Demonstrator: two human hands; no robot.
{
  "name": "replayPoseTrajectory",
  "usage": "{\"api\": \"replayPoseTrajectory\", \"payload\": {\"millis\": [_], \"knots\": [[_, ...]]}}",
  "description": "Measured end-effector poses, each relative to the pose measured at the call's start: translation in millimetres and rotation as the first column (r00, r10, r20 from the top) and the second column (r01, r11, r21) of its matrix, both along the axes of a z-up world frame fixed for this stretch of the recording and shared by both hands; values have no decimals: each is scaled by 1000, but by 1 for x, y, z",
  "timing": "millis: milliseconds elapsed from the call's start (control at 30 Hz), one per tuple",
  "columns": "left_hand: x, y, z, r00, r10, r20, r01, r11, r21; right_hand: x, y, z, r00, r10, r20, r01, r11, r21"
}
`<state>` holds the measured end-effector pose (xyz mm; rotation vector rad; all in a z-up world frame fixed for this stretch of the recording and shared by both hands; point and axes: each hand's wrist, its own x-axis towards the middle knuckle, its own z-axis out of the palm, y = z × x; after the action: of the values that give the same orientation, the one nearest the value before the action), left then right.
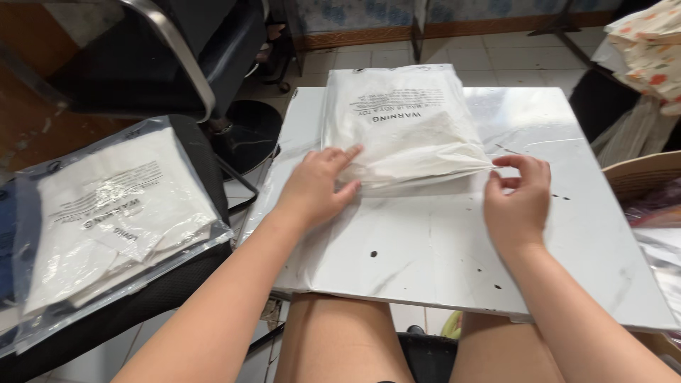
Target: The person unboxes and unwraps a white dress from plastic packaging and proceeds to smooth it out on a table to inspect it.
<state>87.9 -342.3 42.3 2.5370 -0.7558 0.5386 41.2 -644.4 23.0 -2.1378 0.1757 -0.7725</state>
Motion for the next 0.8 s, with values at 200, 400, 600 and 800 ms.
{"api": "replayPoseTrajectory", "payload": {"millis": [200, 400, 600, 800], "knots": [[4, -42, 24, 918, 207, -337, -150, 970, 190, -27, 19, 3, 984, 73, 164, -43, 983, -177], [25, -69, 11, 836, 161, -524, -125, 987, 103, -2, 18, 2, 951, 305, 48, -292, 940, -177], [48, -91, 10, 682, -373, -629, -368, 568, -736, 59, 6, 37, 922, 289, -256, -312, 949, -52], [17, -103, 16, 841, -299, -450, -384, 257, -887, 78, 28, 20, 841, 260, -474, -429, 855, -292]]}}
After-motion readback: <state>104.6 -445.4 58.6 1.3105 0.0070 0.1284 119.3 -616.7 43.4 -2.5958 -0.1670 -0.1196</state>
